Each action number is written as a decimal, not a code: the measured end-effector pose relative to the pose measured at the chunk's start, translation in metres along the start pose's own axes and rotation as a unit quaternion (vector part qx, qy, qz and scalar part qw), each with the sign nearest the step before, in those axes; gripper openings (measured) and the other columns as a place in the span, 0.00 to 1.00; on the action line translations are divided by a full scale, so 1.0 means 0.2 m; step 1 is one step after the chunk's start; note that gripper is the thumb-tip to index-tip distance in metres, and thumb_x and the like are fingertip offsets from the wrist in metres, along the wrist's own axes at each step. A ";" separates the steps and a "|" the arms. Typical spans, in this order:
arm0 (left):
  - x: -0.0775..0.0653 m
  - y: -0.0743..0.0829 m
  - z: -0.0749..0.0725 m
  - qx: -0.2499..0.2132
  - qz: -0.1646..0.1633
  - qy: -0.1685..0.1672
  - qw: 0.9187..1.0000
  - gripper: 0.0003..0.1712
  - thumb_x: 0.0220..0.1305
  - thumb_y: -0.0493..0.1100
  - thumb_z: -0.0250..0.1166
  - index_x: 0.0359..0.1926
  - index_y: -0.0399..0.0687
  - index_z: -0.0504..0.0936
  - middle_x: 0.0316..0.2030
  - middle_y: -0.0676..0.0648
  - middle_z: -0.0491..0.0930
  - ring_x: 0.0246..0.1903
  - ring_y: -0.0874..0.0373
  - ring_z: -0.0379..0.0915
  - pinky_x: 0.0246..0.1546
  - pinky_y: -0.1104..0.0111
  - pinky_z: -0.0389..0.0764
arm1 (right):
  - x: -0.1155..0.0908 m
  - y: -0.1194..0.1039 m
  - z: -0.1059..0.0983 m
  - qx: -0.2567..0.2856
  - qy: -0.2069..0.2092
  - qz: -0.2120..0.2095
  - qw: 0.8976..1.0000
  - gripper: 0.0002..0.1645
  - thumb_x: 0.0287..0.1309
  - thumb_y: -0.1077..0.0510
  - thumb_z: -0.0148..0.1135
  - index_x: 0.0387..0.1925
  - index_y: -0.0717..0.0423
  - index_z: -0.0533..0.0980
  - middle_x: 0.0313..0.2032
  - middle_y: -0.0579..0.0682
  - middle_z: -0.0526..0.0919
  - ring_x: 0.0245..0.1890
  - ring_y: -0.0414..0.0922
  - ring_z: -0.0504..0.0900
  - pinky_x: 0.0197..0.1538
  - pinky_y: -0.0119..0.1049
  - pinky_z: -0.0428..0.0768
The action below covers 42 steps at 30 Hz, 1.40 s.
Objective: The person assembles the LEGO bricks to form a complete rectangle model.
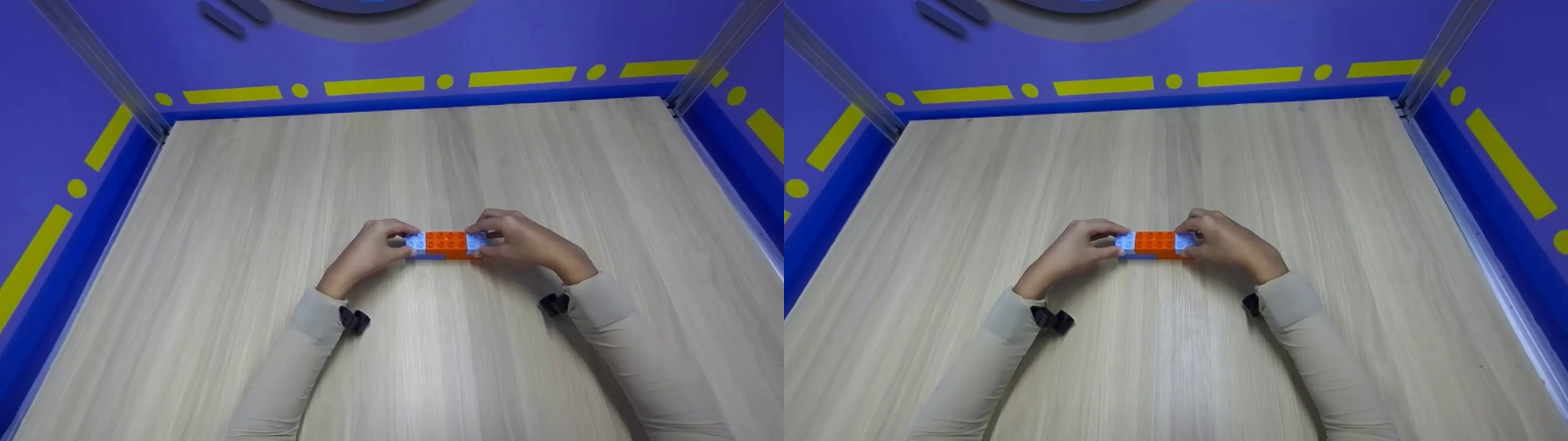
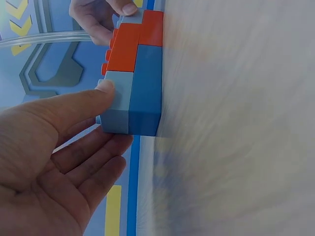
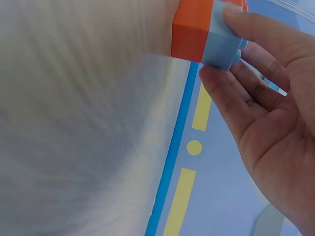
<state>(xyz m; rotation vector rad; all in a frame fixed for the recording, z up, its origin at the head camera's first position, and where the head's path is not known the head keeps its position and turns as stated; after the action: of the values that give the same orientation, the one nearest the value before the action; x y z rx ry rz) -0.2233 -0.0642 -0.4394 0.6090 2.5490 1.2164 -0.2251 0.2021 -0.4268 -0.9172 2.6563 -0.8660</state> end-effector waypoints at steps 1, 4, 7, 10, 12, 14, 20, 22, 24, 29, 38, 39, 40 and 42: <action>0.00 0.00 0.00 0.003 0.003 0.000 1.000 0.19 0.59 0.36 0.67 0.53 0.46 0.83 0.52 0.48 0.81 0.54 0.55 0.76 0.59 0.63 0.75 | 0.00 0.00 0.00 0.000 -0.001 -0.004 1.000 0.22 0.53 0.58 0.70 0.52 0.57 0.80 0.44 0.49 0.81 0.44 0.44 0.79 0.49 0.42 0.82; 0.00 0.00 -0.01 0.013 0.010 -0.001 1.000 0.19 0.60 0.36 0.66 0.53 0.46 0.82 0.52 0.48 0.81 0.53 0.55 0.76 0.58 0.62 0.75 | 0.00 -0.01 0.00 -0.009 -0.004 -0.017 1.000 0.22 0.53 0.58 0.70 0.52 0.58 0.80 0.45 0.49 0.81 0.45 0.44 0.79 0.49 0.42 0.82; 0.00 0.00 -0.01 0.020 0.012 -0.001 1.000 0.19 0.60 0.36 0.66 0.53 0.45 0.82 0.51 0.48 0.81 0.52 0.56 0.76 0.59 0.62 0.75 | 0.00 -0.01 0.00 -0.017 -0.004 -0.023 1.000 0.22 0.54 0.59 0.69 0.52 0.58 0.80 0.45 0.50 0.81 0.45 0.45 0.79 0.49 0.42 0.82; 0.01 0.00 -0.02 0.017 0.015 0.005 1.000 0.19 0.61 0.37 0.66 0.54 0.44 0.82 0.51 0.47 0.81 0.51 0.56 0.76 0.59 0.62 0.75 | 0.01 -0.01 -0.01 -0.022 -0.002 -0.021 1.000 0.22 0.56 0.61 0.68 0.53 0.59 0.79 0.47 0.51 0.81 0.46 0.46 0.80 0.50 0.43 0.82; 0.02 0.00 -0.03 0.010 0.017 0.010 1.000 0.19 0.61 0.37 0.66 0.54 0.43 0.82 0.51 0.47 0.81 0.51 0.55 0.76 0.59 0.62 0.75 | 0.02 -0.01 -0.02 -0.020 0.001 -0.018 1.000 0.22 0.56 0.62 0.67 0.54 0.59 0.79 0.49 0.52 0.81 0.47 0.46 0.80 0.51 0.43 0.81; 0.03 -0.01 -0.04 -0.001 0.019 0.016 1.000 0.19 0.61 0.37 0.66 0.53 0.42 0.82 0.51 0.46 0.81 0.51 0.54 0.76 0.59 0.62 0.75 | 0.03 0.00 -0.02 -0.016 0.003 -0.013 1.000 0.22 0.57 0.62 0.65 0.55 0.59 0.78 0.50 0.52 0.81 0.48 0.47 0.80 0.52 0.44 0.81; 0.05 -0.01 -0.07 -0.018 0.015 0.037 0.999 0.19 0.61 0.39 0.66 0.54 0.42 0.81 0.51 0.45 0.81 0.51 0.55 0.76 0.59 0.64 0.74 | 0.06 0.01 -0.04 0.024 0.021 -0.005 0.999 0.22 0.59 0.64 0.62 0.56 0.61 0.77 0.51 0.55 0.79 0.50 0.49 0.79 0.53 0.45 0.80; 0.06 -0.01 -0.08 -0.023 0.016 0.046 0.999 0.19 0.61 0.39 0.66 0.54 0.40 0.81 0.51 0.44 0.81 0.51 0.54 0.76 0.59 0.64 0.74 | 0.08 0.01 -0.04 0.037 0.029 -0.004 0.999 0.21 0.59 0.65 0.62 0.56 0.62 0.77 0.51 0.56 0.79 0.50 0.50 0.79 0.54 0.46 0.80; 0.07 -0.02 -0.09 -0.031 0.015 0.056 0.998 0.20 0.61 0.38 0.66 0.54 0.39 0.81 0.52 0.43 0.81 0.52 0.53 0.76 0.59 0.64 0.75 | 0.09 0.02 -0.04 0.044 0.040 -0.001 0.998 0.21 0.60 0.65 0.61 0.55 0.62 0.77 0.50 0.57 0.79 0.51 0.51 0.79 0.54 0.46 0.80; 0.10 -0.03 -0.10 -0.048 0.000 0.081 0.996 0.21 0.61 0.38 0.66 0.55 0.37 0.80 0.51 0.42 0.81 0.50 0.53 0.77 0.56 0.64 0.77 | 0.13 0.05 -0.04 0.070 0.066 0.011 0.995 0.21 0.60 0.66 0.60 0.56 0.63 0.77 0.52 0.58 0.79 0.53 0.53 0.78 0.56 0.48 0.78; 0.16 -0.06 -0.11 -0.079 -0.032 0.137 0.987 0.19 0.62 0.41 0.66 0.54 0.38 0.81 0.49 0.44 0.83 0.47 0.55 0.79 0.53 0.66 0.78 | 0.19 0.07 -0.05 0.122 0.099 0.053 0.986 0.20 0.63 0.61 0.60 0.55 0.64 0.76 0.55 0.60 0.78 0.56 0.54 0.76 0.58 0.49 0.76; 0.16 -0.07 -0.11 -0.082 -0.035 0.145 0.986 0.19 0.62 0.41 0.66 0.53 0.39 0.81 0.49 0.44 0.83 0.47 0.55 0.79 0.53 0.67 0.78 | 0.20 0.08 -0.05 0.125 0.101 0.062 0.985 0.20 0.63 0.61 0.60 0.55 0.64 0.77 0.56 0.59 0.78 0.57 0.54 0.76 0.58 0.49 0.76; 0.17 -0.07 -0.11 -0.086 -0.038 0.152 0.984 0.19 0.62 0.41 0.66 0.53 0.39 0.82 0.48 0.44 0.83 0.47 0.55 0.79 0.53 0.67 0.78 | 0.21 0.08 -0.05 0.127 0.104 0.071 0.984 0.20 0.63 0.60 0.60 0.55 0.64 0.77 0.56 0.59 0.78 0.57 0.54 0.76 0.58 0.49 0.77; 0.18 -0.08 -0.11 -0.097 -0.046 0.168 0.980 0.19 0.61 0.42 0.67 0.52 0.39 0.82 0.48 0.43 0.83 0.47 0.54 0.80 0.52 0.67 0.79 | 0.22 0.08 -0.05 0.134 0.110 0.088 0.981 0.20 0.63 0.58 0.61 0.55 0.63 0.77 0.56 0.58 0.78 0.57 0.53 0.76 0.58 0.48 0.77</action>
<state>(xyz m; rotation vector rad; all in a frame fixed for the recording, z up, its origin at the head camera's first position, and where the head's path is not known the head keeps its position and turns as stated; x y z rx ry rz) -0.2674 -0.0712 -0.4409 0.2551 2.6370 1.6296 -0.2718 0.1896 -0.4289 -0.5432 2.6544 -1.3046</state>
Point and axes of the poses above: each hand's wrist, its own x-axis towards the middle knuckle, its own z-axis out of the palm, y = z × x, the point moved 2 cm from there along x, towards the middle knuckle
